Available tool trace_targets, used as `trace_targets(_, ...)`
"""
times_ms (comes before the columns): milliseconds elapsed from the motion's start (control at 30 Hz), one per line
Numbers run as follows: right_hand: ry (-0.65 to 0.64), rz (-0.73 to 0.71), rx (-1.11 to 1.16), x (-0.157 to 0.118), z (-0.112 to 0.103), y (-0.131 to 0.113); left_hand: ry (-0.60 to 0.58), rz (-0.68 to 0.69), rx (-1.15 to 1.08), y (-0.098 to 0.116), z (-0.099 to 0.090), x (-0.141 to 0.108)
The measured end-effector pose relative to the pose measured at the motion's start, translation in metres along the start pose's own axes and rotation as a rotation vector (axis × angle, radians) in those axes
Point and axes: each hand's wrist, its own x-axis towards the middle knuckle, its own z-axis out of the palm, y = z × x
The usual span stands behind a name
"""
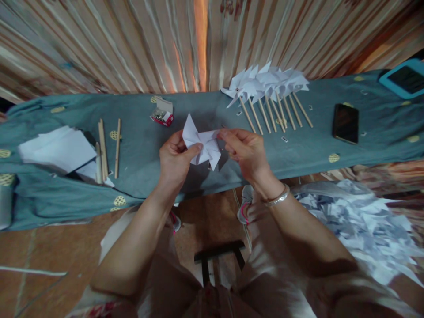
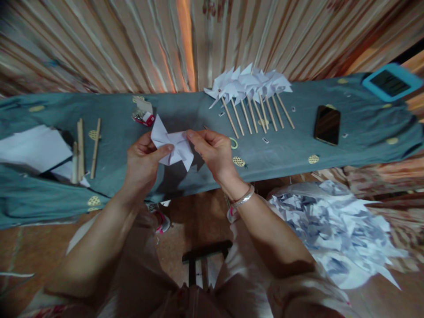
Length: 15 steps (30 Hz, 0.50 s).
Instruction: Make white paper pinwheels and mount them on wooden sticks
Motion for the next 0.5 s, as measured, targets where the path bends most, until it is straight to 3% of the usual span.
trace_targets(200,0.099,-0.113,-0.162,0.017,-0.036,0.006,0.019,-0.068,-0.085,0.001,-0.007,0.006)
trace_targets(367,0.096,-0.25,-0.644,0.023,-0.061,0.017,0.054,-0.094,-0.159,0.003,-0.011,0.008)
trace_targets(500,-0.001,-0.297,-0.98,0.019,-0.059,0.02,0.033,-0.049,-0.092,0.002,-0.014,0.011)
